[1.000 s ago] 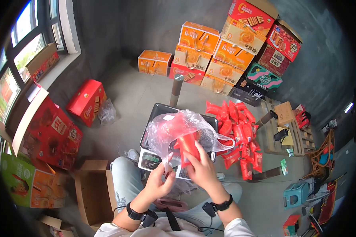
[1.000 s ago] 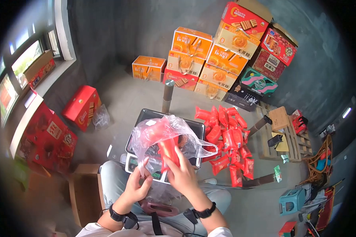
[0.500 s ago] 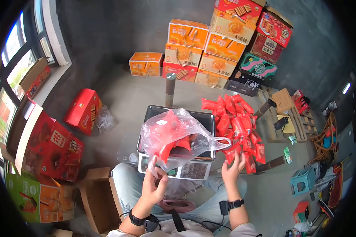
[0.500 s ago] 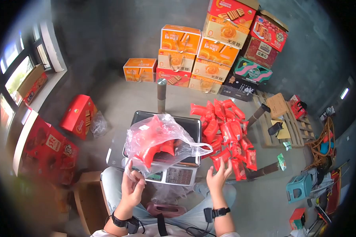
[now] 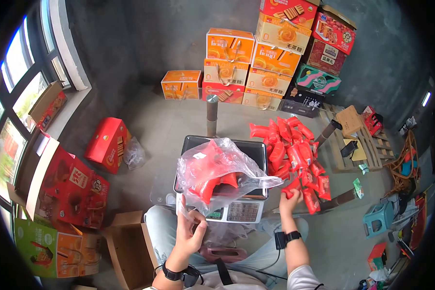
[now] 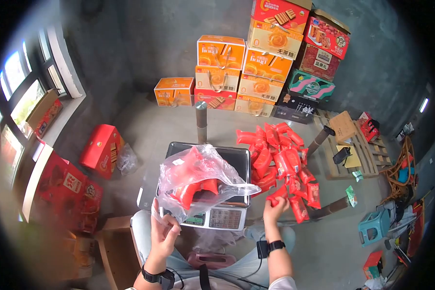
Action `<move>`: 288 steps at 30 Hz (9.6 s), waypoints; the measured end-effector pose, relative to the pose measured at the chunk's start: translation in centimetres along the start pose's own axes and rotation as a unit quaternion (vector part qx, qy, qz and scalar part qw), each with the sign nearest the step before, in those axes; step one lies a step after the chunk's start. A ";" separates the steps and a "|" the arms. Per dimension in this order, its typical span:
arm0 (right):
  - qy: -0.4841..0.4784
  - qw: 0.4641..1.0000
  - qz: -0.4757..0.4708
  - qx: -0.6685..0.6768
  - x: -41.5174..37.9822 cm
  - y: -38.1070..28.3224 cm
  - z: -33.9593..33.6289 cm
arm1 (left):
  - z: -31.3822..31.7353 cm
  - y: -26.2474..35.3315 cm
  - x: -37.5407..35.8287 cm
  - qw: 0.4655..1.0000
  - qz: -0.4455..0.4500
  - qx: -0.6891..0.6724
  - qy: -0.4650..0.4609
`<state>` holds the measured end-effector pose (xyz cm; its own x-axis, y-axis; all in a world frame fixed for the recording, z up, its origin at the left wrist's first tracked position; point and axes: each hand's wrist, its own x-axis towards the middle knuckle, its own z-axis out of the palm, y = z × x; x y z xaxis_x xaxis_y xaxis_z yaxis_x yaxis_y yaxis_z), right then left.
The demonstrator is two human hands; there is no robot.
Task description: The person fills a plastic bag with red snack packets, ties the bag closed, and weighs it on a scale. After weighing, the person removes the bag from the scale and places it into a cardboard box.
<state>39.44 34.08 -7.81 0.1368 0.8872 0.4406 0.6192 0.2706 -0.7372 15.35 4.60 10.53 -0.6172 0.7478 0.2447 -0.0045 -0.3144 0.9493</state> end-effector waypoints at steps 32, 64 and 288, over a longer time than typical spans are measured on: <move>-0.110 0.993 -0.032 0.031 -0.1 -7.8 -0.4 | -0.2 -1.0 0.0 0.984 0.061 0.086 -0.145; -0.261 0.834 -0.452 0.178 -4.2 -18.7 -12.0 | 1.7 -0.8 0.3 0.994 -0.039 0.005 -0.104; -0.235 0.971 0.033 0.031 -1.7 3.5 -3.0 | 3.5 -2.9 12.7 0.840 0.177 0.509 0.055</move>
<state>43.69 32.45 -9.61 -0.2016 0.9721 0.1198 0.5714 0.2161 -0.7917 10.28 17.05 11.61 -0.5080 0.6366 0.5803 0.8355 0.2004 0.5116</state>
